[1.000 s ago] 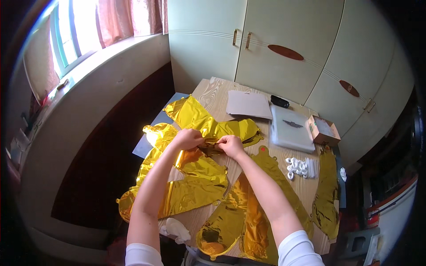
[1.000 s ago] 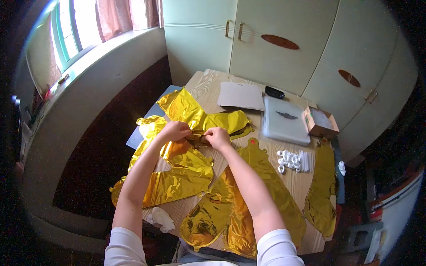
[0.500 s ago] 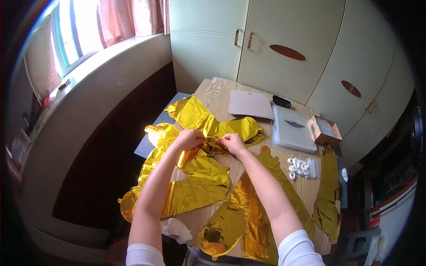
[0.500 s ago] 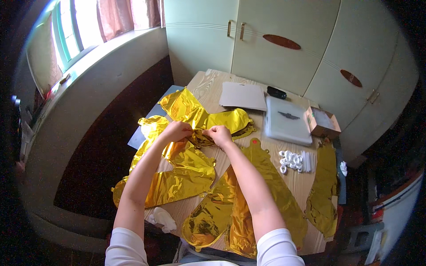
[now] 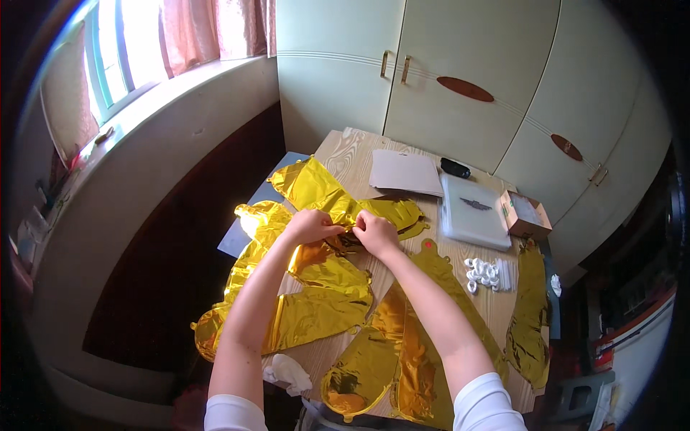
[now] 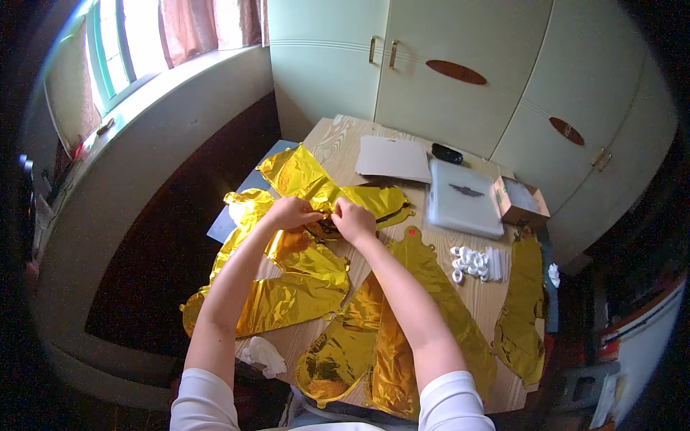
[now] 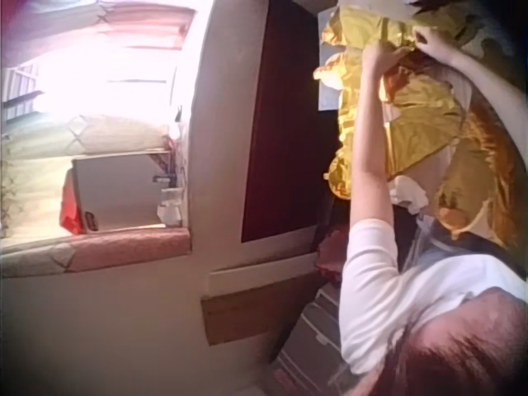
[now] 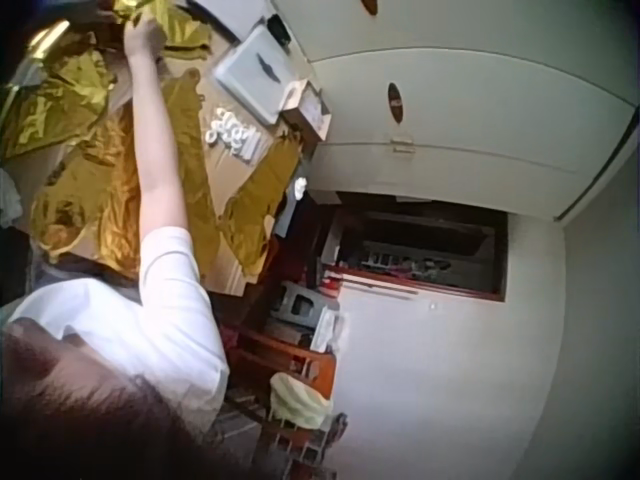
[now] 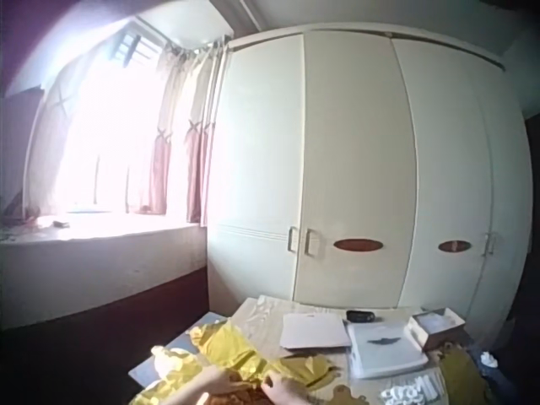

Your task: Folding and packing star-shaped balloons into plastic sleeves.

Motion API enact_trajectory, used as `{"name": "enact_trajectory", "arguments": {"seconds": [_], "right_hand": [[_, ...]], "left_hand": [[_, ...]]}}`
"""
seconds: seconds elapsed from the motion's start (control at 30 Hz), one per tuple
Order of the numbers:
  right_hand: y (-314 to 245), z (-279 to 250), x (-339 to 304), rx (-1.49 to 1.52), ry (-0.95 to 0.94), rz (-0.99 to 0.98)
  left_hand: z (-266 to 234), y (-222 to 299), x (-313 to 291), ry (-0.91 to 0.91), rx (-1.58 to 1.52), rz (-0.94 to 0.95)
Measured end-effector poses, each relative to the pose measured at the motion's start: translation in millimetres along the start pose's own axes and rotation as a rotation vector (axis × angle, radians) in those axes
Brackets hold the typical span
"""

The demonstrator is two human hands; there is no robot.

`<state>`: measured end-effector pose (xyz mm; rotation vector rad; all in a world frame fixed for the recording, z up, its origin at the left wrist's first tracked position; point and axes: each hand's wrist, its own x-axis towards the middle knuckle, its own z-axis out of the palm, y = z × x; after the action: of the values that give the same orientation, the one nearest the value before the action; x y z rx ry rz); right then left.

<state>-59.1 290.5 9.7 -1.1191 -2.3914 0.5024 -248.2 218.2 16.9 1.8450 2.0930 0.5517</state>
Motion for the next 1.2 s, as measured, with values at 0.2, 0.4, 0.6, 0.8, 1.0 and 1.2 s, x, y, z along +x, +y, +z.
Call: {"name": "enact_trajectory", "arguments": {"seconds": [0.2,0.4,0.6,0.8,1.0,1.2], "right_hand": [[-0.9,10.8,8.4,-0.065,0.033,0.040],[-6.0,13.5,8.6,-0.034,0.121,-0.115],[7.1,18.4,-4.2,-0.515,0.463,-0.677],[25.6,40.5,-22.3,-0.653,0.159,-0.798],[14.6,18.4,-17.0,-0.341,-0.346,-0.177],[14.1,-7.9,-10.1,-0.215,-0.574,0.091]], "left_hand": [[-1.5,4.8,0.6,-0.014,0.033,0.002],[-1.2,6.9,-1.2,0.027,0.034,-0.011],[4.1,3.9,1.6,0.068,-0.034,-0.056],[7.5,-3.3,9.9,0.111,-0.005,-0.024],[12.8,-12.9,11.3,0.297,-0.222,-0.052],[-29.1,6.8,19.4,0.777,-0.059,0.133]]}}
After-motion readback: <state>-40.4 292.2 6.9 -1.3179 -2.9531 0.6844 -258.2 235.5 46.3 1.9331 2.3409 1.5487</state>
